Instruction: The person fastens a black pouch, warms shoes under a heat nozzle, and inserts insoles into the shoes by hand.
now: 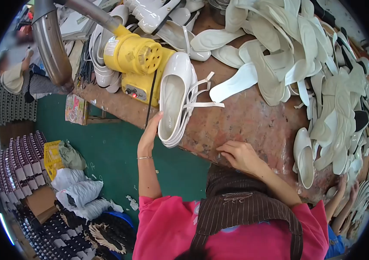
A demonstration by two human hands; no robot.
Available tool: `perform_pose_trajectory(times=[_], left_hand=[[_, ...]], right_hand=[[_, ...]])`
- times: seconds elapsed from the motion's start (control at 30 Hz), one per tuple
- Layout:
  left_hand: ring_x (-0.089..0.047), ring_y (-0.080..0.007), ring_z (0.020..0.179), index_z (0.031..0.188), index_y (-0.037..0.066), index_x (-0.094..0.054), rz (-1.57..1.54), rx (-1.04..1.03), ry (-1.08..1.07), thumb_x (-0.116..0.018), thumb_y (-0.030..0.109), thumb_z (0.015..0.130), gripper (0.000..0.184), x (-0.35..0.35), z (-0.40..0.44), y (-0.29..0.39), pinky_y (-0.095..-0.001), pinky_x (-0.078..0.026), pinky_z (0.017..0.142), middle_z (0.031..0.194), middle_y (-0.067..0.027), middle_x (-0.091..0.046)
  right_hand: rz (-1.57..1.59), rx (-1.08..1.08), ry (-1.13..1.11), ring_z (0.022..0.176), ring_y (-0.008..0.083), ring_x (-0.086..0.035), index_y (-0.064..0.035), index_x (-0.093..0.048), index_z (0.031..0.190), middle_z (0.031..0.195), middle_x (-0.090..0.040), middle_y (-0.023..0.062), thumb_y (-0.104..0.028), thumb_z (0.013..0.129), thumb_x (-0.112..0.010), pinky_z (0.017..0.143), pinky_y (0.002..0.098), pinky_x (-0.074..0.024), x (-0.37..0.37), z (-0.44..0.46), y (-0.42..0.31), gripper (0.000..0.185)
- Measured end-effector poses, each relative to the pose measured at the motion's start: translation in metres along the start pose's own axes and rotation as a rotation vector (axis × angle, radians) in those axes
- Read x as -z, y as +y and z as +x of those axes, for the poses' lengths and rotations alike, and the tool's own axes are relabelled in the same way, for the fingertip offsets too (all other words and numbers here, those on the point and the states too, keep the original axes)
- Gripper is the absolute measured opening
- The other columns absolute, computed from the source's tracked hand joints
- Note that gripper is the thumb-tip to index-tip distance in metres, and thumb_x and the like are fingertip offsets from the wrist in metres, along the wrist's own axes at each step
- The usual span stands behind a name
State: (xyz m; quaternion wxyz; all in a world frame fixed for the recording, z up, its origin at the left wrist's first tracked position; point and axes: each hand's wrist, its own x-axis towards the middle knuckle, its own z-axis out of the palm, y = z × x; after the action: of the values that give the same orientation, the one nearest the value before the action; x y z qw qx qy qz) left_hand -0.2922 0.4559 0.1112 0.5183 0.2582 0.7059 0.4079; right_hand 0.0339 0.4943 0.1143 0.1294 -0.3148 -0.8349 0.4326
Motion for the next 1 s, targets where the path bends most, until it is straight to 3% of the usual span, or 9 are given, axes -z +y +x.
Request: perform_pose_trajectory(times=[0.17, 0.4, 0.43, 0.53, 0.67, 0.77, 0.83, 0.9, 1.0], left_hand=[[-0.052, -0.0275, 0.126, 0.145, -0.005, -0.038, 0.139, -0.160, -0.091, -0.067, 0.030, 0.084, 0.076, -0.012, 0.005, -0.001, -0.0362, -0.037, 0.107, 0.139, -0.0180, -0.053], [-0.058, -0.0327, 0.119, 0.143, -0.003, -0.041, 0.422, -0.317, 0.090, -0.072, 0.024, 0.079, 0.076, -0.041, -0.013, 0.010, -0.0406, -0.042, 0.103, 0.131, -0.0225, -0.059], [-0.062, -0.0315, 0.113, 0.139, -0.004, -0.046, 0.391, -0.381, 0.147, -0.071, 0.021, 0.083, 0.066, -0.042, -0.013, 0.003, -0.0389, -0.045, 0.099, 0.126, -0.0202, -0.063], [-0.065, -0.0279, 0.110, 0.134, -0.005, -0.053, 0.051, -0.235, 0.071, -0.067, 0.017, 0.090, 0.051, -0.035, -0.026, -0.011, -0.0355, -0.048, 0.095, 0.121, -0.0168, -0.066], [-0.064, -0.0186, 0.109, 0.133, -0.005, -0.055, -0.536, 0.203, -0.015, -0.064, 0.015, 0.094, 0.044, -0.008, -0.090, -0.036, -0.0321, -0.050, 0.093, 0.121, -0.0131, -0.067], [-0.064, -0.0199, 0.110, 0.133, -0.003, -0.056, -0.798, 0.010, 0.095, -0.057, 0.017, 0.098, 0.041, 0.019, -0.142, -0.068, -0.0348, -0.051, 0.098, 0.123, -0.0126, -0.066], [-0.060, -0.0274, 0.120, 0.140, 0.001, -0.049, -0.920, -0.121, 0.157, -0.045, 0.022, 0.103, 0.043, 0.029, -0.150, -0.066, -0.0429, -0.048, 0.105, 0.135, -0.0141, -0.059], [-0.054, -0.0305, 0.127, 0.147, 0.004, -0.040, -1.169, -0.126, 0.337, -0.039, 0.027, 0.105, 0.049, 0.046, -0.147, -0.056, -0.0473, -0.046, 0.108, 0.144, -0.0143, -0.051], [-0.053, -0.0301, 0.128, 0.147, 0.005, -0.041, -1.251, -0.287, 0.129, -0.037, 0.029, 0.105, 0.049, 0.074, -0.127, -0.042, -0.0465, -0.047, 0.107, 0.145, -0.0130, -0.051]], right_hand=[[0.038, 0.013, 0.163, 0.084, 0.0316, -0.067, -0.0059, -0.070, 0.097, 0.091, -0.067, 0.0108, -0.003, 0.081, -0.066, 0.073, 0.0406, -0.0543, -0.032, -0.008, 0.031, 0.018], [-0.077, 0.208, 0.355, 0.078, 0.0265, -0.064, -0.0066, -0.069, 0.091, 0.085, -0.061, 0.0076, 0.003, 0.070, -0.066, 0.068, 0.0367, -0.0535, -0.054, -0.014, 0.045, 0.024], [-0.080, 0.215, 0.355, 0.078, 0.0261, -0.063, -0.0068, -0.069, 0.091, 0.085, -0.060, 0.0075, 0.003, 0.069, -0.066, 0.067, 0.0365, -0.0534, -0.053, -0.015, 0.045, 0.025], [-0.069, 0.219, 0.348, 0.078, 0.0263, -0.063, -0.0068, -0.069, 0.092, 0.085, -0.061, 0.0077, 0.004, 0.069, -0.066, 0.066, 0.0367, -0.0535, -0.052, -0.015, 0.046, 0.025], [-0.037, 0.194, 0.357, 0.077, 0.0277, -0.064, -0.0065, -0.070, 0.091, 0.085, -0.062, 0.0084, 0.004, 0.070, -0.065, 0.066, 0.0371, -0.0538, -0.050, -0.012, 0.044, 0.024], [-0.031, 0.170, 0.354, 0.077, 0.0285, -0.065, -0.0061, -0.070, 0.089, 0.085, -0.063, 0.0094, 0.005, 0.072, -0.064, 0.066, 0.0370, -0.0538, -0.049, -0.009, 0.039, 0.021], [-0.026, 0.175, 0.357, 0.075, 0.0284, -0.065, -0.0058, -0.071, 0.089, 0.084, -0.063, 0.0098, 0.006, 0.072, -0.064, 0.065, 0.0365, -0.0533, -0.049, -0.007, 0.039, 0.022], [-0.018, 0.161, 0.340, 0.074, 0.0280, -0.065, -0.0056, -0.071, 0.089, 0.084, -0.063, 0.0099, 0.006, 0.072, -0.064, 0.064, 0.0360, -0.0526, -0.051, -0.007, 0.040, 0.021], [0.013, 0.151, 0.339, 0.072, 0.0271, -0.063, -0.0047, -0.071, 0.088, 0.083, -0.063, 0.0107, 0.008, 0.074, -0.064, 0.062, 0.0344, -0.0503, -0.055, -0.006, 0.042, 0.020]])
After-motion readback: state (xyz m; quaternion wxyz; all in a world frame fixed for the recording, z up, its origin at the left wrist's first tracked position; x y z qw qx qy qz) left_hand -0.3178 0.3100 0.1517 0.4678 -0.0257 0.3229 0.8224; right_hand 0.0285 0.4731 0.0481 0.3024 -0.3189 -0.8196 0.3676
